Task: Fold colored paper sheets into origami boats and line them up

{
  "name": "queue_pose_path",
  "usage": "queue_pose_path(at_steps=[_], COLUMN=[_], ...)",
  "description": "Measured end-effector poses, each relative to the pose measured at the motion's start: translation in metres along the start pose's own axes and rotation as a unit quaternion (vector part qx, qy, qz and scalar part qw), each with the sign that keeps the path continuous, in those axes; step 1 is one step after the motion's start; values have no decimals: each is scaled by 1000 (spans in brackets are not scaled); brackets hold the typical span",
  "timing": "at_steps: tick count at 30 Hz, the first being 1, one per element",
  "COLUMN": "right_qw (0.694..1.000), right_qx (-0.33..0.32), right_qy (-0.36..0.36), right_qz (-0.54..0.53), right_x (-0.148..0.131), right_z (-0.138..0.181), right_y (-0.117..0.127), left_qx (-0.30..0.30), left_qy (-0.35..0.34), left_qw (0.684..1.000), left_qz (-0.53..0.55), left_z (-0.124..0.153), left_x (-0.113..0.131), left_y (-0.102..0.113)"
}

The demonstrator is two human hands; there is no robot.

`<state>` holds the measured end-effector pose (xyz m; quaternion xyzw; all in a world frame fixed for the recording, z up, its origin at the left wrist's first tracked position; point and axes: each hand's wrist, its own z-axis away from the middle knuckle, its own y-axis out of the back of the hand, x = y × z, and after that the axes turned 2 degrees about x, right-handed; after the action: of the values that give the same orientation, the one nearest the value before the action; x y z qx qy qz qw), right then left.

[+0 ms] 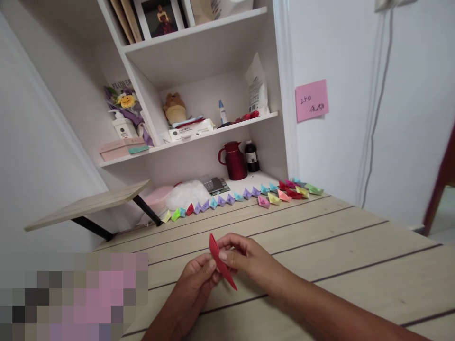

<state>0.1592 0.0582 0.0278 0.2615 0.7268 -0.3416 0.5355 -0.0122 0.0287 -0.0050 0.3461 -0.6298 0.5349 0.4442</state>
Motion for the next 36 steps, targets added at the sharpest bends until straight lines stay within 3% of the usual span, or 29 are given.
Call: queue_pose_path(at_steps=[8,19,36], right_qw=[999,1000,1000], right_qx=[30,11,7], right_qy=[-13,-5,-1], right_qz=[42,11,6], right_x=[-3,-5,-5], right_z=[2,3,1], right_y=[0,0,2], left_qx=[-15,-29,-25], left_qy=[1,-3,0], left_qw=[1000,994,997], left_qz=[-22,-104,-66], left_z=[-1,-1,-1], left_x=[2,-2,1], left_y=[-3,2,0])
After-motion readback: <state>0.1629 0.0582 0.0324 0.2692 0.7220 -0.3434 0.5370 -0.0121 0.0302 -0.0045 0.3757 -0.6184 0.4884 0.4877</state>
